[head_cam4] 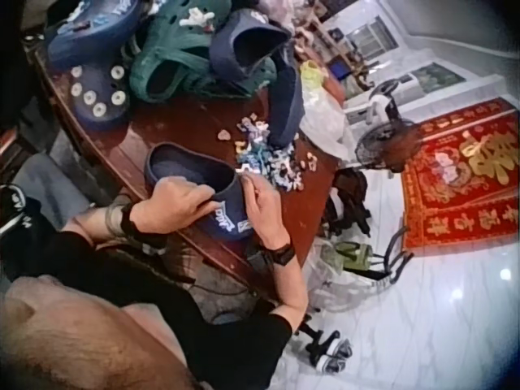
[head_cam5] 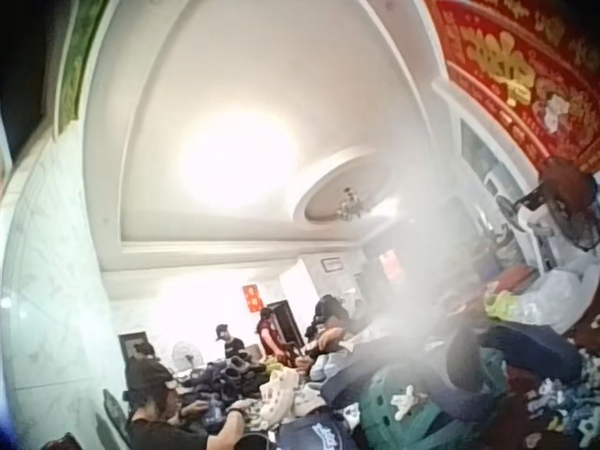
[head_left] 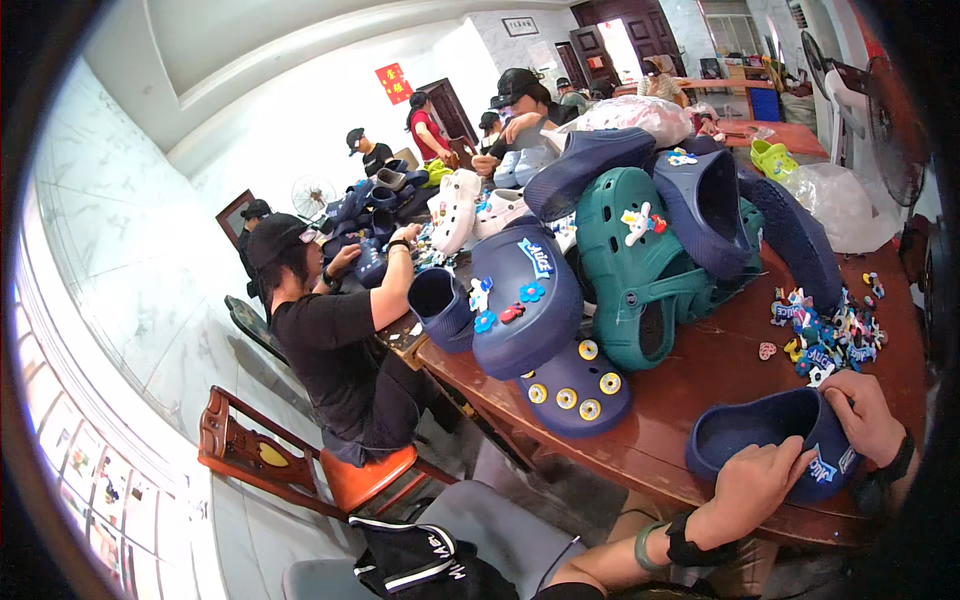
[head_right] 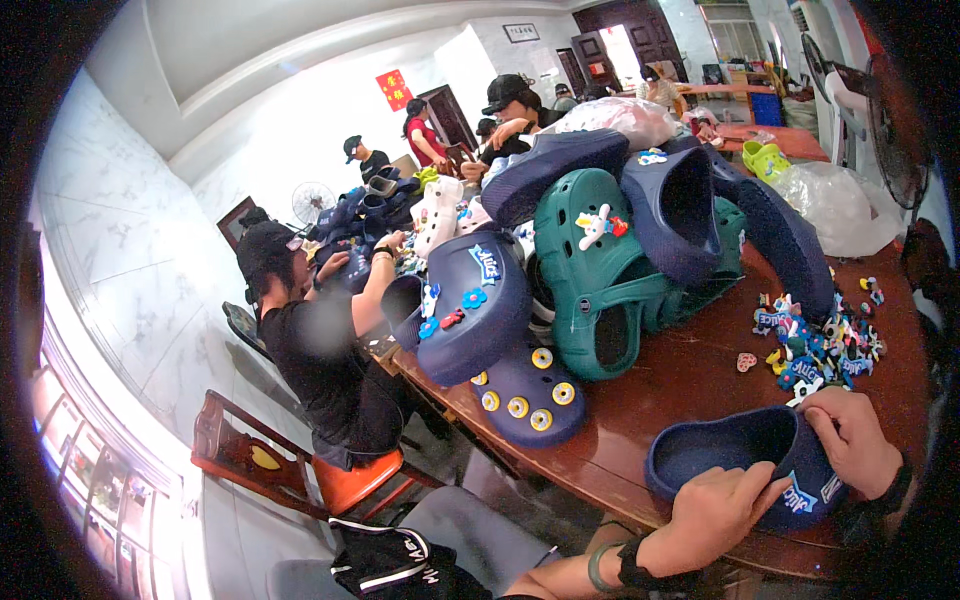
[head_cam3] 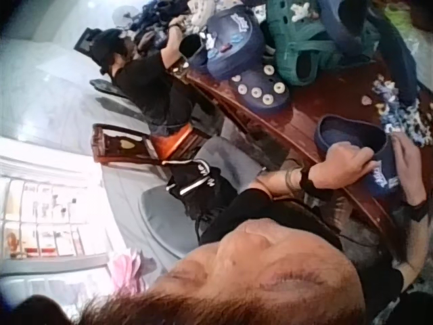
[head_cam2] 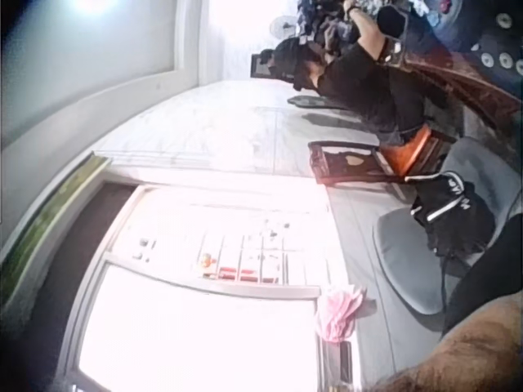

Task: Attaching decorative charms or jibbitz to foam clogs.

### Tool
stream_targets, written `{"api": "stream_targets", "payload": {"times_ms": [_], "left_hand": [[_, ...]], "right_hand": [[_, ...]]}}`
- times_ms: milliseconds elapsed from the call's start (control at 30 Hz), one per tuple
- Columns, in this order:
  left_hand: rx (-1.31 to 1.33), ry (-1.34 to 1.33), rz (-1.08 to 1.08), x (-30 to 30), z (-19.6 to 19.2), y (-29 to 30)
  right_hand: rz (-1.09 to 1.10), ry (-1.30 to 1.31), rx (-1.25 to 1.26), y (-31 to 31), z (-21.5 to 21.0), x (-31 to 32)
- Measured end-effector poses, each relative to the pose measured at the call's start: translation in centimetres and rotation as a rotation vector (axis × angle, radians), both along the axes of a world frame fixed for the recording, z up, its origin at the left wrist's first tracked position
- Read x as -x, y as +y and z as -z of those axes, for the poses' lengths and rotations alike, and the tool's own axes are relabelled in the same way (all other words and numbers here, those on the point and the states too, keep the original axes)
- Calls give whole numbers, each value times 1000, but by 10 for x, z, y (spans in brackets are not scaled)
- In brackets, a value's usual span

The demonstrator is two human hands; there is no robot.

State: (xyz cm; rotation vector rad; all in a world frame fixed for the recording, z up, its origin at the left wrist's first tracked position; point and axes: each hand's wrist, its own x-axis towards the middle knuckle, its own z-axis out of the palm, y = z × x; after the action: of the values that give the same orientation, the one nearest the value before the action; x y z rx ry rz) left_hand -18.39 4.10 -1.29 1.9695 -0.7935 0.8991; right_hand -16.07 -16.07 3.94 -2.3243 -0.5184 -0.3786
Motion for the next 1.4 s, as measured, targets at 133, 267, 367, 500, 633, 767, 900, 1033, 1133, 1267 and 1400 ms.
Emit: {"api": "stream_targets", "payload": {"times_ms": [133,267,367,500,633,767,900,1033,1133,1267,1400], "left_hand": [[24,19,-9,2,-1,-3],[12,18,-15,1,-1,-2],[24,13,-2,1,-2,-2],[21,22,-7,3,-4,-2],[-22,34,-12,1,-4,-1],[-189,89,-53,2,-6,6],[-261,73,-49,-1,-6,15],[-159,205,25,-1,-4,12],[-110,249,74,0,-5,15],[-142,286,33,2,-7,16],[-112,284,21,4,-8,15]], "right_hand": [[35,114,-123,-2,6,-2],[42,308,-251,-9,9,-7],[31,276,-217,-10,10,-7],[39,144,-117,-3,8,-4],[62,143,-67,-2,7,-3],[-34,42,-62,-3,11,-10],[-200,269,-98,-7,9,-26],[-353,505,-302,-25,0,-37],[-543,433,-146,-46,-2,-33],[-444,536,-284,-54,11,-19],[-309,332,-286,-48,26,-13]]}}
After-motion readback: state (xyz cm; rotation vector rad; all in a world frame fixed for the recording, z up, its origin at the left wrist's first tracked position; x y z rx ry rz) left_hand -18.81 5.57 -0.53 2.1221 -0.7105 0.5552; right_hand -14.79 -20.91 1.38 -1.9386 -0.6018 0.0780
